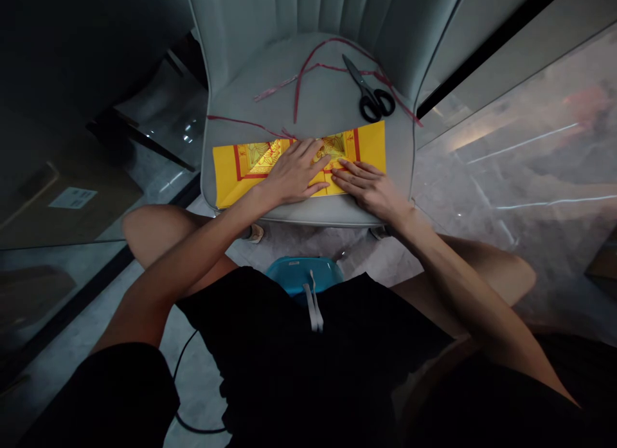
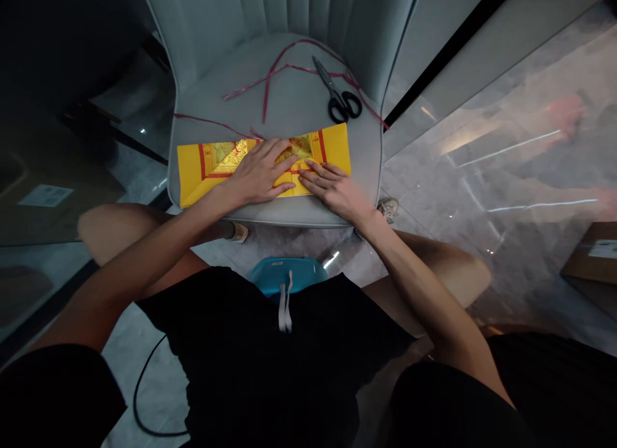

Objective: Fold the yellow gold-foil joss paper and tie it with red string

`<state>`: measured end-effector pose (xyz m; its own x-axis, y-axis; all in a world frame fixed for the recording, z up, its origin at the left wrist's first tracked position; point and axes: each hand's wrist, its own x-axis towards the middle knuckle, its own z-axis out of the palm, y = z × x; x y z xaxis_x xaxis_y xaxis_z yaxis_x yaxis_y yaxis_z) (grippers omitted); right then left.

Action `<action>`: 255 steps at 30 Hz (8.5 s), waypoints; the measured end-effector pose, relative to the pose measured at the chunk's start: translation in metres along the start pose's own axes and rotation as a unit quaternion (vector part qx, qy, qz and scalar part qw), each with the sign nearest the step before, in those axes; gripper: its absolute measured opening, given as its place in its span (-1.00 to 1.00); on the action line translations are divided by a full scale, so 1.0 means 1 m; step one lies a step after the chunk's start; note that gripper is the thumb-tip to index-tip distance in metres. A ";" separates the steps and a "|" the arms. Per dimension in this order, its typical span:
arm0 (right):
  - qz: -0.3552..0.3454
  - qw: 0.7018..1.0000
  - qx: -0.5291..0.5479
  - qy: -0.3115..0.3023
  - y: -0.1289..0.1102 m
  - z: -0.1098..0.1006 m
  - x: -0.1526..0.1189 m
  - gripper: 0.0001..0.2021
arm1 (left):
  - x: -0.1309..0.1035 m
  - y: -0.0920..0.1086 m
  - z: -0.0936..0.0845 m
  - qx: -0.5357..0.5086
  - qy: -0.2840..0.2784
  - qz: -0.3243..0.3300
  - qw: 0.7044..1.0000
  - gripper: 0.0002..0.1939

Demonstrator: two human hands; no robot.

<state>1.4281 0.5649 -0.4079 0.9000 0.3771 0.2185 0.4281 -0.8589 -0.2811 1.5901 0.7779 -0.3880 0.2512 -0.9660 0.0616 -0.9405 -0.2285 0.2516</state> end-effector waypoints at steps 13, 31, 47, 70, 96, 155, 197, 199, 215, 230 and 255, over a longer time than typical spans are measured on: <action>0.026 0.999 0.021 -0.002 -0.001 0.003 0.000 -0.51 | 0.002 0.014 -0.006 -0.004 -0.024 -0.037 0.999 -0.26; 0.034 0.999 0.033 -0.009 -0.001 -0.001 0.001 -0.46 | 0.001 0.012 -0.003 -0.005 -0.029 -0.051 0.998 -0.24; 0.060 0.997 0.046 -0.021 -0.008 -0.007 -0.004 -0.49 | -0.001 0.010 -0.002 -0.023 -0.029 -0.050 0.998 -0.19; 0.130 0.964 -0.064 0.225 -0.003 0.003 -0.075 -0.45 | -0.003 0.007 -0.001 -0.010 -0.021 -0.050 0.998 -0.18; 0.318 0.923 -0.123 0.177 -0.056 0.043 -0.045 -0.45 | -0.003 0.009 -0.004 -0.013 -0.030 -0.058 0.998 -0.29; 0.276 0.959 -0.072 -0.002 -0.064 0.033 0.039 -0.11 | 0.002 0.009 0.006 -0.008 0.004 -0.032 0.999 -0.25; 0.377 0.912 -0.153 0.051 -0.093 0.039 -0.019 -0.04 | -0.001 0.011 -0.006 0.008 -0.053 -0.067 0.996 -0.14; 0.374 0.913 -0.153 0.053 -0.093 0.040 -0.021 -0.04 | -0.001 0.009 -0.005 0.008 -0.053 -0.067 0.996 -0.13; 0.385 0.910 -0.149 0.033 -0.086 0.030 -0.020 -0.15 | -0.003 0.009 -0.003 0.007 -0.057 -0.062 0.996 -0.11; 0.367 0.919 -0.141 0.024 -0.039 -0.032 0.006 -0.43 | -0.002 0.007 0.001 0.003 -0.048 -0.052 0.998 -0.11; 0.379 0.924 -0.013 -0.050 -0.015 -0.054 0.014 -0.63 | 0.001 0.001 0.015 0.016 0.018 -0.013 1.000 -0.15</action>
<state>1.4304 0.5644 -0.3504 0.9438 -0.3079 -0.1202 -0.3301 -0.8969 -0.2944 1.5862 0.7752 -0.4017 0.2833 -0.9547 0.0910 -0.9403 -0.2578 0.2220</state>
